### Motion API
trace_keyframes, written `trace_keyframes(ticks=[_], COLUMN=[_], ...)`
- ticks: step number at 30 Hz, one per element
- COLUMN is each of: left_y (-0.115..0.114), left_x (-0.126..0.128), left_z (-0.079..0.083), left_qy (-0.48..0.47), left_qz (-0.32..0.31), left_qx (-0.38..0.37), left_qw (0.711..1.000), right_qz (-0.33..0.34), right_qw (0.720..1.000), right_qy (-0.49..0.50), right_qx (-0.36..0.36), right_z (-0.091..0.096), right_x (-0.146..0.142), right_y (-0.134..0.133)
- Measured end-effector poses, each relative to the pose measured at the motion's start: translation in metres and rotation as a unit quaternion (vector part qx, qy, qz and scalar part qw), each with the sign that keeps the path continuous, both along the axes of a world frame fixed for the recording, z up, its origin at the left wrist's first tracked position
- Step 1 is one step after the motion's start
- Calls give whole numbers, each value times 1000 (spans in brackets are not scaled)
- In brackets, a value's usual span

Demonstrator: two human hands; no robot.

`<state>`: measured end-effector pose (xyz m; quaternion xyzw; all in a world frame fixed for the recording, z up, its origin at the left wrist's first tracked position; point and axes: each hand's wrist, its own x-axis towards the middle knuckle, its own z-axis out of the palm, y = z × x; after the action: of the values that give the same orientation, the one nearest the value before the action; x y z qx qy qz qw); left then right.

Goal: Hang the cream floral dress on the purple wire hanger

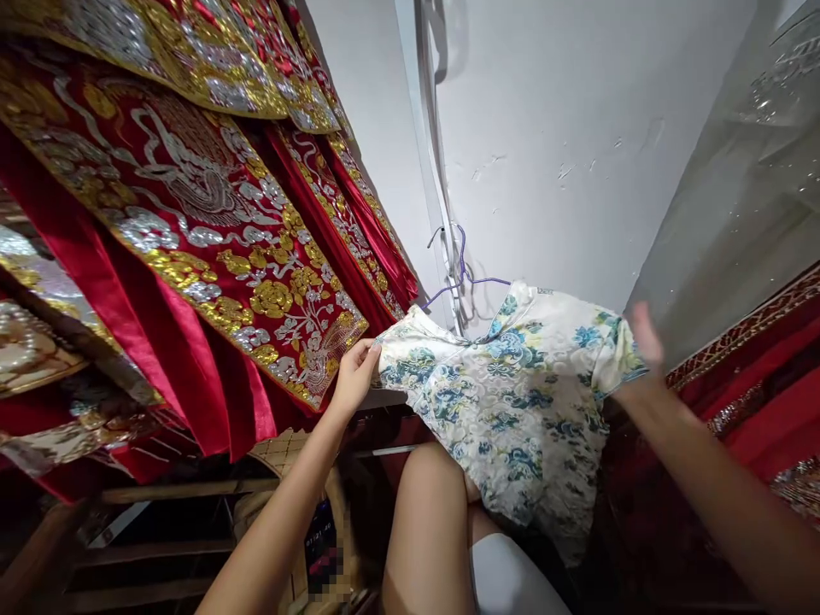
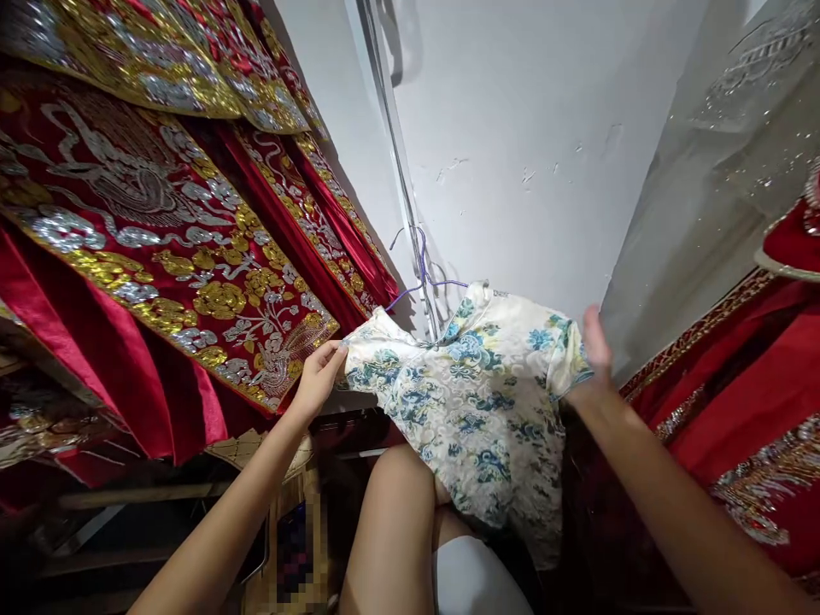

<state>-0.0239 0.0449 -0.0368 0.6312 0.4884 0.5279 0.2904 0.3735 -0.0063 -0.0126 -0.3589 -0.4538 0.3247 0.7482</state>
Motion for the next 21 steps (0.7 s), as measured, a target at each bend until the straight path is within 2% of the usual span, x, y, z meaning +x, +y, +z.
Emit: trace_keyframes(ticks=[3, 5, 7, 10, 12, 14, 18, 21], left_y=[0, 3, 5, 5, 2, 0, -4, -5], left_x=[14, 27, 36, 37, 32, 29, 32, 41], left_z=[-5, 7, 24, 45, 48, 43, 34, 37], left_qy=[-110, -151, -150, -28, 91, 186, 279, 313], left_qz=[35, 57, 45, -4, -24, -36, 4, 44], left_qx=[-3, 31, 63, 120, 151, 156, 136, 152], left_qw=[993, 986, 986, 992, 984, 969, 950, 936], right_qz=[65, 47, 13, 2, 28, 59, 105, 159], right_qw=[996, 996, 993, 984, 980, 979, 974, 962], right_qy=[29, 57, 104, 170, 187, 189, 199, 223], right_qx=[-47, -59, -51, -49, -55, -53, -22, -15], right_z=[7, 16, 26, 34, 35, 37, 44, 48], right_x=[6, 2, -7, -27, -40, -50, -54, -50], right_y=[-9, -16, -27, -48, -62, -70, -66, -60])
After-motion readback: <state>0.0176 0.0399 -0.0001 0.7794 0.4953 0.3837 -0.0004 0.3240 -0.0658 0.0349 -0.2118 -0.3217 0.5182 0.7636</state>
